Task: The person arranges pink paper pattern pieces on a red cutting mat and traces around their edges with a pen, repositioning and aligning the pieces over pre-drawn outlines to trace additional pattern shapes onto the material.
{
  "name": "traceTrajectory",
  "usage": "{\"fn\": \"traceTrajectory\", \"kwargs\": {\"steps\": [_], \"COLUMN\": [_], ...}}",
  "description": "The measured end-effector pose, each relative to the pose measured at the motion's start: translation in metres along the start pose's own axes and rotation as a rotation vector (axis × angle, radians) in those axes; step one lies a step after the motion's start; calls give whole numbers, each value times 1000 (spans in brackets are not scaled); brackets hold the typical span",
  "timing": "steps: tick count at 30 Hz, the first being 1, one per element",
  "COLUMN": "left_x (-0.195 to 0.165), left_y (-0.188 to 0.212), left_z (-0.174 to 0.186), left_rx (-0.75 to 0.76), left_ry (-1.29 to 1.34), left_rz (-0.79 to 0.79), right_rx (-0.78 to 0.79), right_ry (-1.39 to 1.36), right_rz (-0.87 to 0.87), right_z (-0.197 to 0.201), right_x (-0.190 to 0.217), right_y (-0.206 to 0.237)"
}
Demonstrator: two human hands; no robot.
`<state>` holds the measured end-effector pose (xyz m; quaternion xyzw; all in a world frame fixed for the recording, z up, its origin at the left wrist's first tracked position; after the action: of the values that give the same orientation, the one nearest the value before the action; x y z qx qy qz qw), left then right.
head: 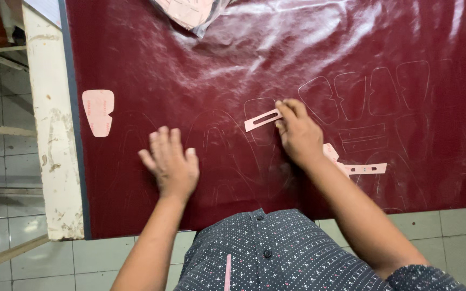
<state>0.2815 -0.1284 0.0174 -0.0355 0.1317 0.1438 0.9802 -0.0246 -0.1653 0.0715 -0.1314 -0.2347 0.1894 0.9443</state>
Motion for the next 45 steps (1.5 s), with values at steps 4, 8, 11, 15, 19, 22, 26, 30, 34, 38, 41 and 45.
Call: {"fn": "traceTrajectory", "kwargs": {"steps": [4,8,11,15,19,22,26,30,34,38,41,45], "left_x": [-62,-103,-121,-141,-154,-157,-157,-159,-161,-165,-171,-173], "left_y": [23,43,50,48,44,41,37,32,28,31,38,40], "left_z": [-3,-3,-1,-12,-25,-31,-33,-31,-33,-41,-41,-45], "left_rx": [25,27,38,86,86,89,72,99,95,159,117,39], "left_ry": [128,106,157,159,66,10,-39,77,22,21,84,27], "left_rz": [-300,-491,-598,-644,-566,-526,-509,-506,-514,-526,-533,-539], "right_rx": [163,153,34,-64,-79,-48,49,-39,106,140,127,-108], "right_ry": [-47,-70,-45,-95,-45,43,126,137,181,153,158,148], "right_rz": [-89,-43,71,136,110,130,142,128,78,69,82,130], "right_z": [-9,-9,-1,4,8,8,2,6,-5,-8,-11,-1], "right_x": [-28,-30,-18,-5,2,11,18,23,17,14,13,16], "right_y": [-19,-26,-26,-19,-6,8,21,24,21,21,26,34]}}
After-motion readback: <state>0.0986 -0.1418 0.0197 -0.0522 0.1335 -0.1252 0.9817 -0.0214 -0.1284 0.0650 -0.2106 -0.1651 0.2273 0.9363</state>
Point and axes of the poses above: each hand's wrist, its own y-axis away from the middle knuckle, its own z-axis out of the back of the hand, x = y × z, the point moved 8 cm from there along -y, towards the middle knuckle, and after that the axes turned 14 degrees about z, right-handed, at the moved point
